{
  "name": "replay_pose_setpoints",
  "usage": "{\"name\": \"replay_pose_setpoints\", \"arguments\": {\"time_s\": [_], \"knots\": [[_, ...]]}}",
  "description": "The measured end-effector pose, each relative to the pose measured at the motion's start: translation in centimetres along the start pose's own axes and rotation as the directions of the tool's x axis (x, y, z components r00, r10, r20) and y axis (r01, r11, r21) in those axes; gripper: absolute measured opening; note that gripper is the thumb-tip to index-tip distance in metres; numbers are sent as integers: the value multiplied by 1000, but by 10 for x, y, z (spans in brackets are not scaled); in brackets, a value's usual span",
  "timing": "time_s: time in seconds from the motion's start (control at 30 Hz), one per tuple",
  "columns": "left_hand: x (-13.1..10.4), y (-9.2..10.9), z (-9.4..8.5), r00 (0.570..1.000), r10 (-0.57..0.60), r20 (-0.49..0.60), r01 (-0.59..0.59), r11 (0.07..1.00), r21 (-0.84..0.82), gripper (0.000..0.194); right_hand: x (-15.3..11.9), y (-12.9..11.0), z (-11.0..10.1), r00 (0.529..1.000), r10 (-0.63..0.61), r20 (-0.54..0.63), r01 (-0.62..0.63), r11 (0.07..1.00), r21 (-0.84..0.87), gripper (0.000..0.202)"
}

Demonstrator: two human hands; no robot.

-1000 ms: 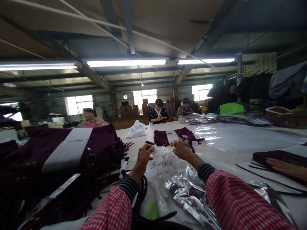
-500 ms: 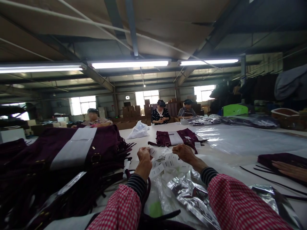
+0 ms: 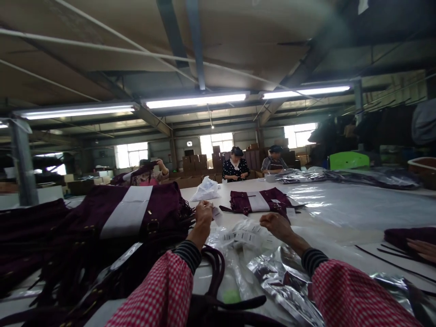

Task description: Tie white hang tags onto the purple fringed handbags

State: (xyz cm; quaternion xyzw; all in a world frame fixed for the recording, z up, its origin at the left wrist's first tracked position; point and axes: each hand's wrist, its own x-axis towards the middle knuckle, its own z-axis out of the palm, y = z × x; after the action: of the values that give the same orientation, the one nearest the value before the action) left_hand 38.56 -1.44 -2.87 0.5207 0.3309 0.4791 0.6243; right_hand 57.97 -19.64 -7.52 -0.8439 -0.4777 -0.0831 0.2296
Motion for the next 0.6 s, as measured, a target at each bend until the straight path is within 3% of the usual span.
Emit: {"name": "replay_pose_setpoints", "arguments": {"time_s": [0.17, 0.33, 0.43, 0.5, 0.57, 0.6], "knots": [[-25, 16, 6, 998, 34, 62, -31, 998, -52, 8, -12, -1, -4, 1000, 26, 6, -27, 995, 94, 16], [-28, 86, -15, 983, 182, 12, -178, 972, -152, 13, -24, -27, -21, 993, 61, -105, -37, 976, 213, 16], [-45, 124, -39, 968, 243, 67, -229, 958, -171, 15, -23, -75, -42, 992, 1, -127, 48, 922, 384, 23], [-66, 139, -56, 958, 255, 130, -233, 958, -165, 17, -24, -117, -54, 992, -82, -96, 120, 848, 517, 33], [-91, 146, -74, 950, 249, 191, -222, 963, -149, 17, -28, -162, -62, 987, -147, -66, 151, 694, 704, 39], [-103, 148, -84, 947, 241, 212, -215, 967, -140, 18, -31, -183, -64, 988, -148, -46, 120, 543, 831, 38]]}}
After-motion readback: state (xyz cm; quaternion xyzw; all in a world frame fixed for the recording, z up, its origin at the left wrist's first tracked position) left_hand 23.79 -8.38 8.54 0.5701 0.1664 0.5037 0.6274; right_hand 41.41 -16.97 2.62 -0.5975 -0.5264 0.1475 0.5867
